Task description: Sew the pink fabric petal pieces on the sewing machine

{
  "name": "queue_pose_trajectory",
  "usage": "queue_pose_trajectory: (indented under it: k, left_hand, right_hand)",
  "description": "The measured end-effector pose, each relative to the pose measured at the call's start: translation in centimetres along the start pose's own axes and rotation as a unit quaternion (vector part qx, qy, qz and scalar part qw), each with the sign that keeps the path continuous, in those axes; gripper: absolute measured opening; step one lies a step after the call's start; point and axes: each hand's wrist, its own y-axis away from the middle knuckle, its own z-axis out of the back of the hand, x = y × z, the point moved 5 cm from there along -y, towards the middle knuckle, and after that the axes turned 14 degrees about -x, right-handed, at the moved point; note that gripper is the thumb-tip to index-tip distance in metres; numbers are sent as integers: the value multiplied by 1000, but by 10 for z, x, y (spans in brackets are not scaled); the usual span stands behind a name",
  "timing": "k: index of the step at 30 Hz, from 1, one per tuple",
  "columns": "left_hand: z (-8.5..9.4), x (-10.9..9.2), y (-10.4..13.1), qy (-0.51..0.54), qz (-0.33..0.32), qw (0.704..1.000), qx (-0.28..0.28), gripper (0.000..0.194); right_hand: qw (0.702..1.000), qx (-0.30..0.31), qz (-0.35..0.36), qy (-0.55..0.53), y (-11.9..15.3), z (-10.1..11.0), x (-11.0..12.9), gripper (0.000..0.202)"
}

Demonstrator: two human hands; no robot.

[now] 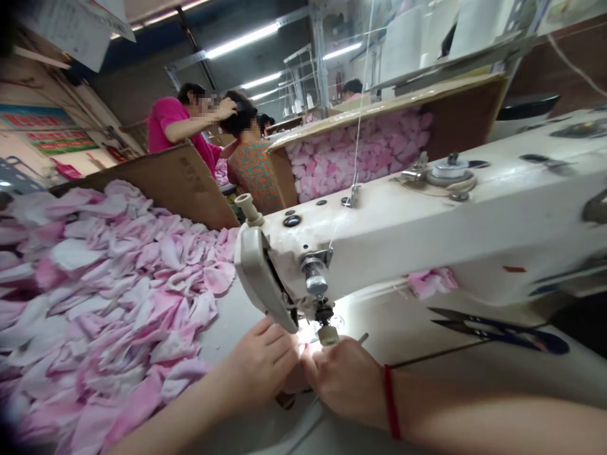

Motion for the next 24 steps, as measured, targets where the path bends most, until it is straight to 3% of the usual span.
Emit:
queue_pose_trajectory:
  k: [7,13,18,24]
  left_hand:
    - [-14,-8,4,-20,131,991,2,21]
    - [-14,-7,3,-7,123,992,-13,23]
    - [-12,5,5,11,221,975,-4,23]
    - [-17,-9,5,-38,212,976,-37,20]
  right_hand:
    - [999,-33,-19,21,14,8,3,17]
    - [1000,-13,-18,16,16,9,0,19]
    - [999,7,-5,34,18,7,-1,26]
    - [999,28,-8,22,20,8,-3,33]
